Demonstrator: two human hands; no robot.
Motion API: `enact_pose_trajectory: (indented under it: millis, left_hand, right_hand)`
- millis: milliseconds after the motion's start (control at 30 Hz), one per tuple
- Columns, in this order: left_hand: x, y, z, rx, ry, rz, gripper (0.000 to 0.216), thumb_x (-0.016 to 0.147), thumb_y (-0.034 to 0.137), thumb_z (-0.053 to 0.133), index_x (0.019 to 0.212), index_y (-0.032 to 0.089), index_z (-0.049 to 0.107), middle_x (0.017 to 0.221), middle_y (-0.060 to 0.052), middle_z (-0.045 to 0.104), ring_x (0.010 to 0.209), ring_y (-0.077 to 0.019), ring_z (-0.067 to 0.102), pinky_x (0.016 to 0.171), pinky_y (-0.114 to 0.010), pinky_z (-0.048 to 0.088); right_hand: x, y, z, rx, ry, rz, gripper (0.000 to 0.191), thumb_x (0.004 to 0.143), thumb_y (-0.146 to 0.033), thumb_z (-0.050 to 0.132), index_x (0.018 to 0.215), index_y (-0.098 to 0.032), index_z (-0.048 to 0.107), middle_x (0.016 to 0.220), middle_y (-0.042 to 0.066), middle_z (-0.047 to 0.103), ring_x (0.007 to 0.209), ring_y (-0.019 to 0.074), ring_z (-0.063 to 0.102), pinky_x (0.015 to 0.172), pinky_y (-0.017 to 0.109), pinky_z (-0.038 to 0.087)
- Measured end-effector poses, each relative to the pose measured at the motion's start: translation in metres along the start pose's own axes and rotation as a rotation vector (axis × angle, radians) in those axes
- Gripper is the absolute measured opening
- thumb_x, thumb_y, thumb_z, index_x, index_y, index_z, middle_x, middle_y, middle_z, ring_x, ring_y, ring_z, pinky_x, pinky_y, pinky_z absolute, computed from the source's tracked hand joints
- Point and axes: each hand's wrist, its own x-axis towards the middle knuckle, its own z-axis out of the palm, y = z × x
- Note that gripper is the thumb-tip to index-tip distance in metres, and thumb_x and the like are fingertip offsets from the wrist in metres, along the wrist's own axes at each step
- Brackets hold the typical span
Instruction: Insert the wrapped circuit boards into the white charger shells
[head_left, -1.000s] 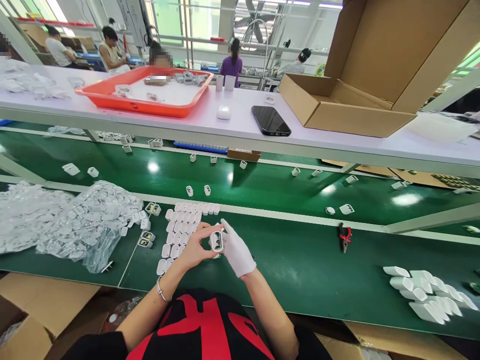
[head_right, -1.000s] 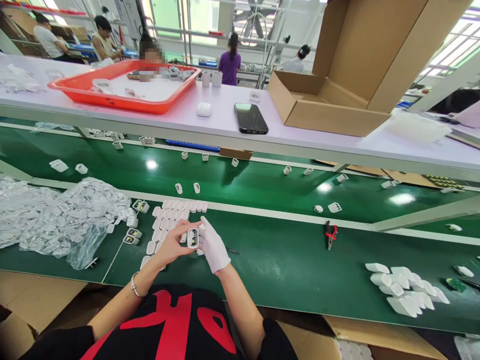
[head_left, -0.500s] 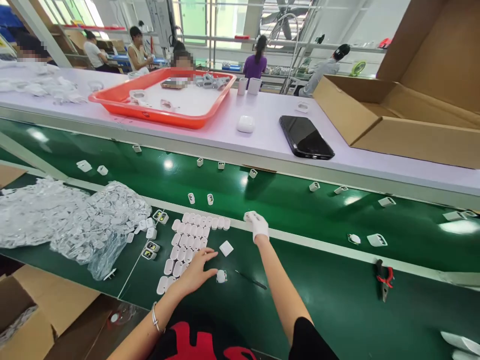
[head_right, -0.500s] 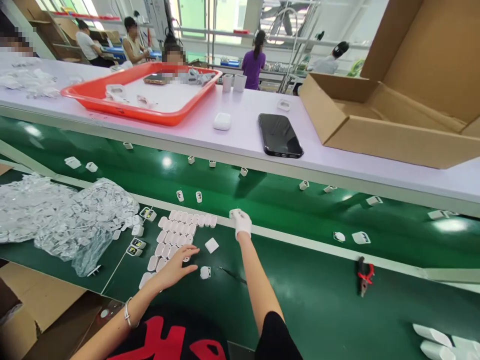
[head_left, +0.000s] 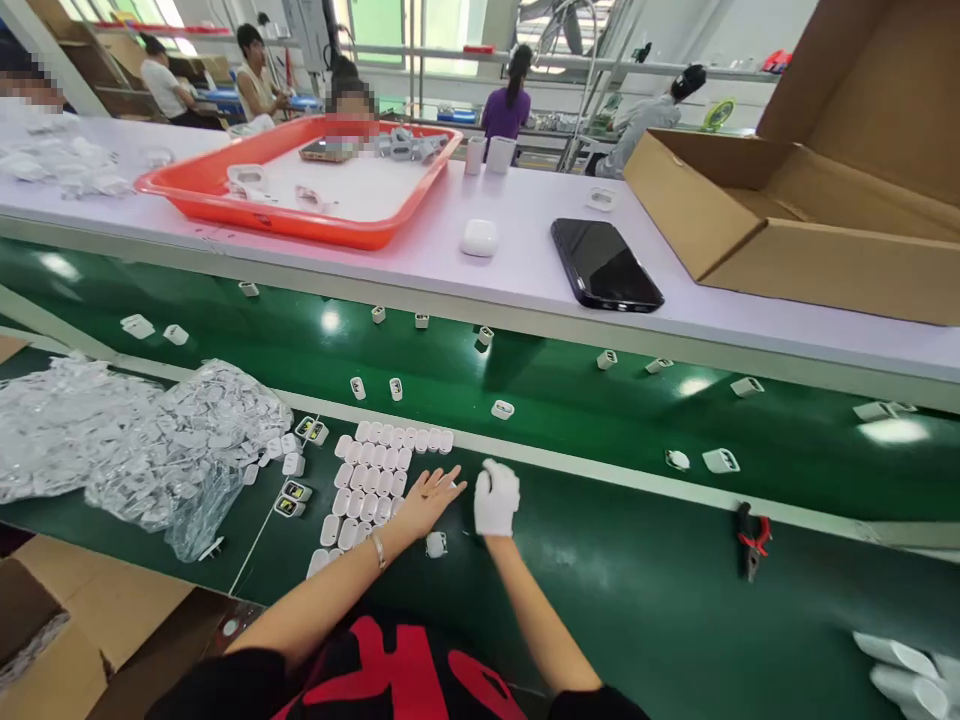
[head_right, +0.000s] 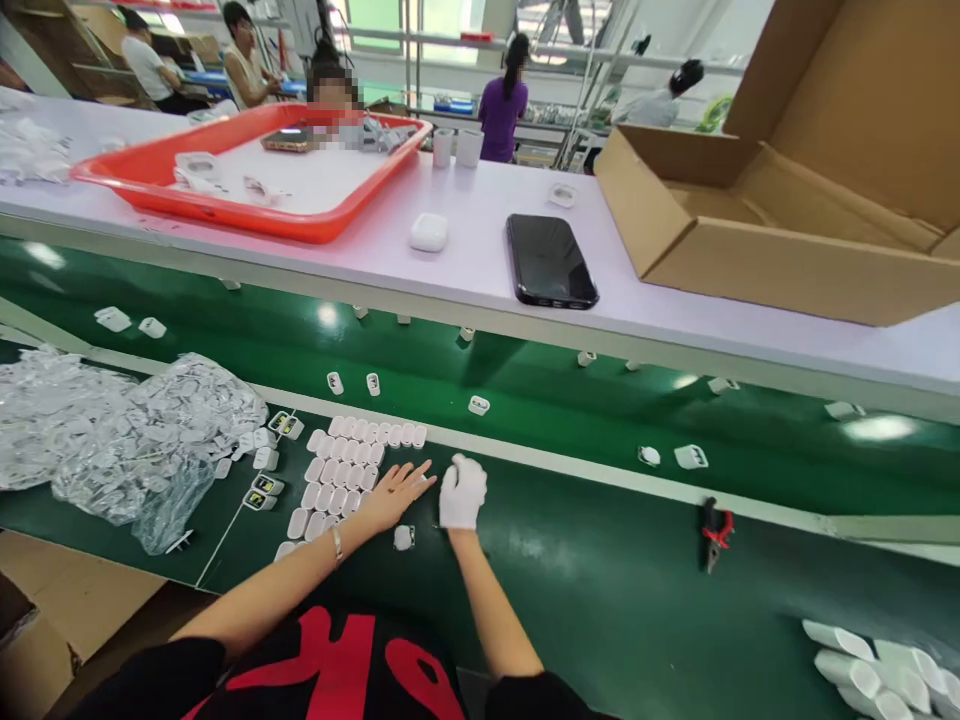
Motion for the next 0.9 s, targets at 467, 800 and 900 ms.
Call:
enact_pose_trajectory:
  millis: [467, 800, 900]
  left_hand:
    - [-0.029, -0.026, -0.034, -0.179, 0.128, -0.017, 0.053, 0.075, 0.01, 0.061, 0.126, 0.02, 0.052, 0.123, -0.008, 0.058, 0.116, -0.0256, 0.047, 0.099, -0.045, 0.039]
    - [-0.087, -0.011, -0.056, -0.313, 0.137, 0.031, 0.054, 0.074, 0.018, 0.068, 0.125, 0.028, 0.055, 0.121, -0.005, 0.059, 0.113, -0.0239, 0.052, 0.099, -0.043, 0.042]
    - [-0.089, 0.002, -0.061, -0.426, 0.06, 0.088, 0.055, 0.074, 0.023, 0.07, 0.127, 0.027, 0.055, 0.121, -0.006, 0.059, 0.109, -0.0226, 0.056, 0.094, -0.038, 0.046]
  right_hand:
    - [-0.105, 0.006, 0.013, 0.269, -0.456, 0.037, 0.036, 0.061, -0.01, 0.064, 0.095, -0.021, 0.068, 0.096, 0.005, 0.069, 0.09, 0.0205, 0.063, 0.089, 0.037, 0.048]
    - [-0.115, -0.032, -0.027, 0.739, -0.288, 0.149, 0.054, 0.067, -0.035, 0.069, 0.117, -0.019, 0.058, 0.107, 0.009, 0.065, 0.096, 0.0225, 0.064, 0.083, 0.04, 0.054]
    - [-0.115, -0.05, -0.04, 0.832, -0.259, 0.162, 0.057, 0.059, -0.035, 0.076, 0.113, -0.021, 0.061, 0.102, 0.006, 0.06, 0.092, 0.0213, 0.064, 0.078, 0.036, 0.054]
